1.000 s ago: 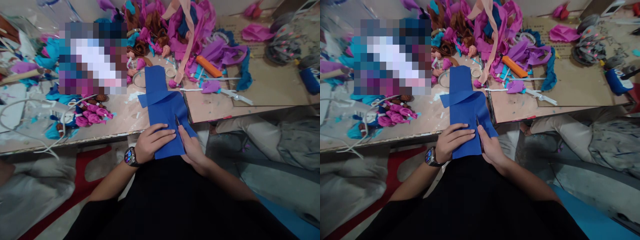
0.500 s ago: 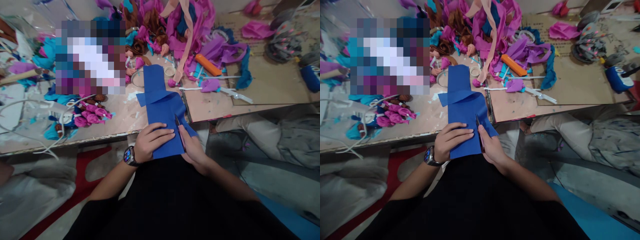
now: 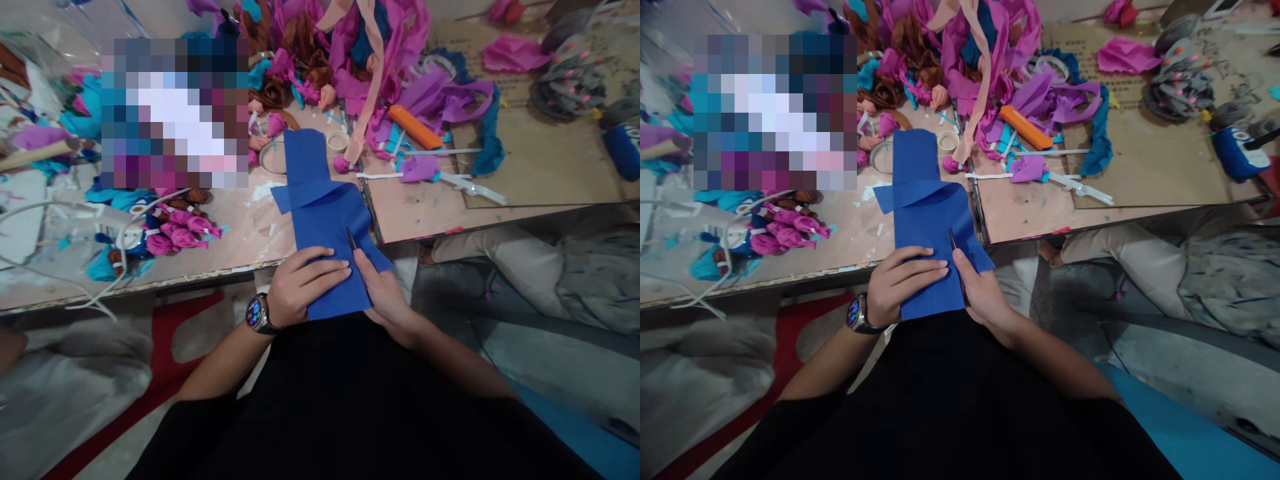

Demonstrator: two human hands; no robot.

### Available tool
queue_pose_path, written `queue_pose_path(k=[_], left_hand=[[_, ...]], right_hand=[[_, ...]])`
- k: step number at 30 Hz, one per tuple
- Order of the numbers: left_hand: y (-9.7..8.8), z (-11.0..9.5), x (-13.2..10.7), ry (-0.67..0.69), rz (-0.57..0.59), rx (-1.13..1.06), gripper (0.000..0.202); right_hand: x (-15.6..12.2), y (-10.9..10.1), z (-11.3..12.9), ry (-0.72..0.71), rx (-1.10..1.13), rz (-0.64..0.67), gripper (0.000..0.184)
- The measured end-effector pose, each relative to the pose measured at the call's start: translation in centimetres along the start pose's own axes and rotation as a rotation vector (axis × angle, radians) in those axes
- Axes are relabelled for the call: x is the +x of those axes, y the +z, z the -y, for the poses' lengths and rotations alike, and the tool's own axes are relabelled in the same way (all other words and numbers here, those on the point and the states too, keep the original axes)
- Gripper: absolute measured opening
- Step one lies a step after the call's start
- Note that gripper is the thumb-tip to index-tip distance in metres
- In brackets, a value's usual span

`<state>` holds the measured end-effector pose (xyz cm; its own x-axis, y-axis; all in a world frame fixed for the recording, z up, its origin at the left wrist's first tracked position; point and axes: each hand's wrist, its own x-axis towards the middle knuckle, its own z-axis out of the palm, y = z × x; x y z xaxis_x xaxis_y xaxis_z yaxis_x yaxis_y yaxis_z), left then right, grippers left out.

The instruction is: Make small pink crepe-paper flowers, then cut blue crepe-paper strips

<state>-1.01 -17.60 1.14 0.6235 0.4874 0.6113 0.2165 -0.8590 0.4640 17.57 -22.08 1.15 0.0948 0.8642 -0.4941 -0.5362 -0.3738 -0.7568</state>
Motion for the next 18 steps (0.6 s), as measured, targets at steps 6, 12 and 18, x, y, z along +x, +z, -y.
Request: queue_pose_path(k=[6,12,18], left_hand=[[-0.06,-0.13,-0.04,-0.009,0.006,-0.001,0.041],[0.08,-0.04,-0.25,-0.007,0.011,-0.002,0.04],[0.03,-0.02,-0.23,-0.003,0.008,-0.001,0.04]], right_hand=[[0.09,0.03,-0.11,-0.029,-0.046,-0.025,0.046],[0.16,0.0,-0.34,-0.027,-0.013,-0.013,0.045],[0.17,0.06,-0.38,-0.023,-0.012,-0.016,0.047]])
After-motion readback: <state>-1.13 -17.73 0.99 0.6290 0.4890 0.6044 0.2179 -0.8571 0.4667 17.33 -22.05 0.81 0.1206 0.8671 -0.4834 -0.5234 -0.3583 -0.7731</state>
